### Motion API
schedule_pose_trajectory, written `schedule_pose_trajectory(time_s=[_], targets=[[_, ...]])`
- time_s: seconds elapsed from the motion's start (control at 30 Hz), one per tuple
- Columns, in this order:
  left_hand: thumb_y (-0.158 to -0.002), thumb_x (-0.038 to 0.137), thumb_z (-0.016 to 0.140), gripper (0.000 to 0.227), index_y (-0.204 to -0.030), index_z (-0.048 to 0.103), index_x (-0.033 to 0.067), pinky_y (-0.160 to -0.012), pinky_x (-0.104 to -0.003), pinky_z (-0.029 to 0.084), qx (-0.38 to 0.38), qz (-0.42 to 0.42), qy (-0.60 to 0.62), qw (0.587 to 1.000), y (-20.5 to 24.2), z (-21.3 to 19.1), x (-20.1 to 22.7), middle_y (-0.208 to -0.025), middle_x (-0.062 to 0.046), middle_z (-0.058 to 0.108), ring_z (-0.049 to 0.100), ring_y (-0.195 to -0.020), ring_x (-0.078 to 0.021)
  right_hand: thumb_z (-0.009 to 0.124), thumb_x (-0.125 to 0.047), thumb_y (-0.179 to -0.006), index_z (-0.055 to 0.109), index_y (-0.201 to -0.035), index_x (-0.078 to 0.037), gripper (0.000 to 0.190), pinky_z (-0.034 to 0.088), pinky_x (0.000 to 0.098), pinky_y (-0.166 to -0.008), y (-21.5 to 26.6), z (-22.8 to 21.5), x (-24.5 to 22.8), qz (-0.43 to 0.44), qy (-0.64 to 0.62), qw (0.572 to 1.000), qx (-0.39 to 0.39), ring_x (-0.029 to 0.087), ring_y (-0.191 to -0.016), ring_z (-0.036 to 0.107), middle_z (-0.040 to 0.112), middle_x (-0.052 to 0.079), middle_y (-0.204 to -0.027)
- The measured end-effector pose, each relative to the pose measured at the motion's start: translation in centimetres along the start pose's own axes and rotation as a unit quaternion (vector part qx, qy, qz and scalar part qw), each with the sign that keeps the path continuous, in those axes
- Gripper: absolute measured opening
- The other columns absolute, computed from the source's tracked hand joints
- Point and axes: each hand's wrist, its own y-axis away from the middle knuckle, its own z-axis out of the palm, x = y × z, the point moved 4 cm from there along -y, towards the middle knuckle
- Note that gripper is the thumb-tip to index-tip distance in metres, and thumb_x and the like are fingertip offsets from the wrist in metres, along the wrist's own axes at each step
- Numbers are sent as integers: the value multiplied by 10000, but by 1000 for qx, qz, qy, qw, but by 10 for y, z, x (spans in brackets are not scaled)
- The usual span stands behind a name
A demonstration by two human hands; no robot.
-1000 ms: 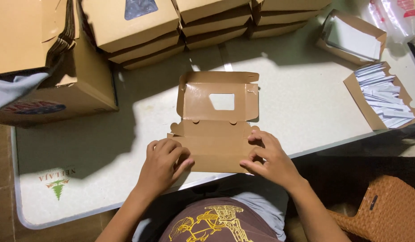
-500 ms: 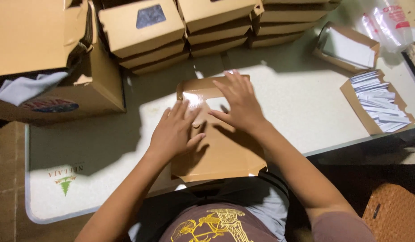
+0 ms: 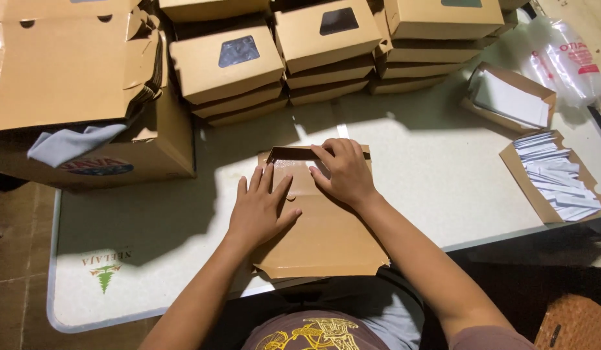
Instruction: Folding and assembling cardboard food boxes from flat cutouts on a table.
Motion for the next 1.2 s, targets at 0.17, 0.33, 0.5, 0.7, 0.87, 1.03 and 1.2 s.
schedule_pose_trajectory(time_s=[0.17,0.33,0.5,0.7,0.87,1.03,1.2], targets=[[-888,668,526,837,-1574,395,208,-1086,-563,337,74,-20,52,996,-11,10,-17,-1560,-237,387,407,-1425,-397,634,-438,-979,738,-1105,-211,280,469,387,-1009,0,5,1,17,-35,998,-47,212,-1125,614,621,15,-1045],[-865,624,605,873,-1585,383,184,-1032,-553,396,119,-23,65,990,-9,9,-23,-1515,-232,436,484,-1361,-387,649,-350,-980,761,-1081,-167,237,472,407,-1034,-5,-2,-8,11,-47,996,-69,235,-1187,629,693,53,-1127],[-855,545,678,584,-1331,615,212,-975,-522,412,184,44,-40,981,5,8,-5,-1240,-110,565,539,-1198,-329,648,-347,-973,758,-1130,-171,261,479,419,-1045,-4,-2,-10,16,-33,997,-68,244,-1186,649,720,61,-1142],[-959,572,518,637,-1468,516,188,-1126,-574,256,-30,134,43,990,47,-1,57,-1516,-241,421,327,-1453,-443,626,-329,-959,633,-1348,-190,413,380,530,-1123,-6,-5,-6,51,-4,998,-44,269,-1212,635,692,59,-1214],[-987,585,454,653,-1510,480,195,-1189,-589,139,-39,118,69,990,51,12,52,-1606,-226,327,207,-1520,-425,621,-245,-984,695,-1261,-214,288,366,558,-1116,-8,-16,-4,22,51,998,-12,246,-1129,671,732,25,-1152],[-997,587,427,662,-1534,449,199,-1210,-599,98,-31,123,86,988,57,9,49,-1627,-214,296,174,-1538,-416,638,-200,-968,717,-1169,-245,220,401,504,-1078,-11,-84,-32,-22,77,995,60,204,-981,706,739,-24,-1036],[-986,661,318,729,-1072,739,72,-932,-530,523,-160,24,163,973,63,-52,60,-1046,-199,753,696,-1082,-393,649,-291,-922,720,-1043,-214,160,520,421,-838,13,-151,-79,-15,-3,998,-61,258,-881,729,745,25,-929]])
